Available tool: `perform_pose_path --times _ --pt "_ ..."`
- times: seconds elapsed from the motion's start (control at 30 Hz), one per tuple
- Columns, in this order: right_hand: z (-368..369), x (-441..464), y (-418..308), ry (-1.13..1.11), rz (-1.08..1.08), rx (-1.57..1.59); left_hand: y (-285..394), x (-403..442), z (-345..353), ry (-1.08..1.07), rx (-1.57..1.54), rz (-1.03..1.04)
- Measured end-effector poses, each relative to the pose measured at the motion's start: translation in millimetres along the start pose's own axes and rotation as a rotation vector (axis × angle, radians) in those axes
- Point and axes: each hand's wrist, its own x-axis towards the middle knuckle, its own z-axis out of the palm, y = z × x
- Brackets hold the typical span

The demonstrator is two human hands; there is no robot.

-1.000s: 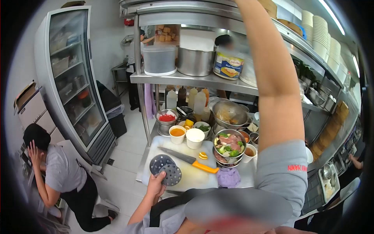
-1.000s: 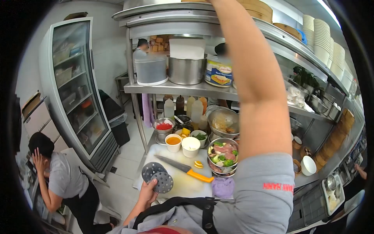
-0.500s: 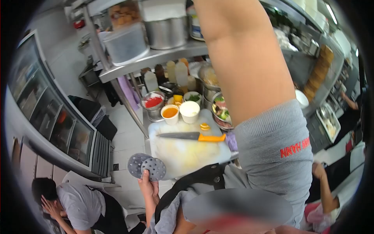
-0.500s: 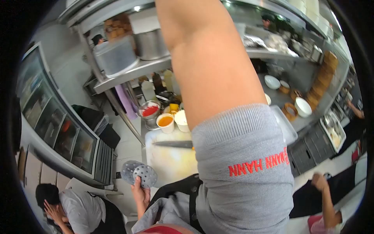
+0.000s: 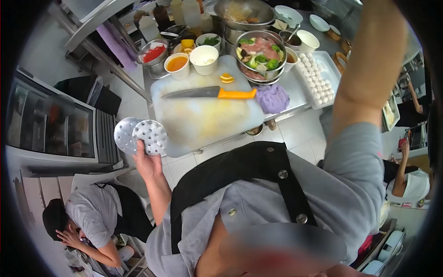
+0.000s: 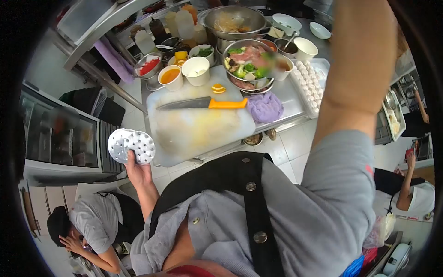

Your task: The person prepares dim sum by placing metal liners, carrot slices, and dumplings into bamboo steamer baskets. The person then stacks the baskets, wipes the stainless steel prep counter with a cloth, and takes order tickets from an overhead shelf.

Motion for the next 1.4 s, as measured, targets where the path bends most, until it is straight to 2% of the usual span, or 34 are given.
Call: perform_pose_path --times 0.17,0.23,0.27,0.3,0.37,0.4,0.5,0.6,0.67,0.73,0.8,0.9,1.0,1.03,1.13,1.17,1.27,1.3,1.33,1.4 --pt "-9 -168 77 -0.140 0.270 0.081 -16 15 1 0.095 0.039 0.117" --pt "13 -240 121 -0.206 0.242 0.047 -27 20 -5 0.148 0.022 0.112" --pt "29 -272 144 -0.236 0.122 -0.004 -30 20 -11 0.183 0.018 0.116" --pt "40 -305 161 -0.293 0.174 -0.033 -36 20 -12 0.208 0.010 0.114" --pt "50 -358 196 -0.469 0.072 -0.114 -51 25 -11 0.234 -0.019 0.104" --pt "56 -367 197 -0.554 0.017 -0.157 -56 24 -8 0.241 -0.040 0.093" --pt "59 -367 189 -0.525 0.218 -0.061 -62 27 0 0.299 -0.137 0.043" --pt "39 -347 180 -0.386 0.288 -0.014 -61 28 -3 0.261 -0.197 0.075" --pt "9 -337 178 -0.317 0.202 -0.033 -60 30 -5 0.200 -0.204 0.082" --pt "-31 -335 172 -0.317 0.201 0.103 -56 18 15 0.137 -0.145 0.093" --pt "-76 -334 161 -0.512 0.034 -0.141 -63 20 13 0.040 -0.172 0.100" --pt "-111 -364 168 -0.724 0.123 -0.225 -66 6 50 -0.011 -0.121 0.091" --pt "-106 -378 178 -0.853 0.201 -0.377 -75 0 68 -0.054 -0.064 0.028" --pt "-102 -377 182 -0.859 0.125 -0.489 -79 0 70 -0.085 -0.030 0.010" --pt "-75 -340 138 -0.820 0.146 -0.692 -97 -2 81 -0.120 -0.003 -0.083" --pt "-67 -327 131 -0.762 0.067 -0.666 -102 -6 87 -0.140 0.006 -0.119" --pt "-34 -313 134 -0.607 0.361 -0.205 -117 -18 105 -0.219 0.009 -0.266" --pt "-21 -308 131 -0.573 0.710 0.093 -125 -22 110 -0.263 0.061 -0.209" --pt "-14 -309 145 -0.549 0.900 0.284 -125 -23 113 -0.227 0.057 -0.236" --pt "-16 -289 139 -0.576 1.062 0.070 -118 -22 119 -0.148 0.053 -0.280"
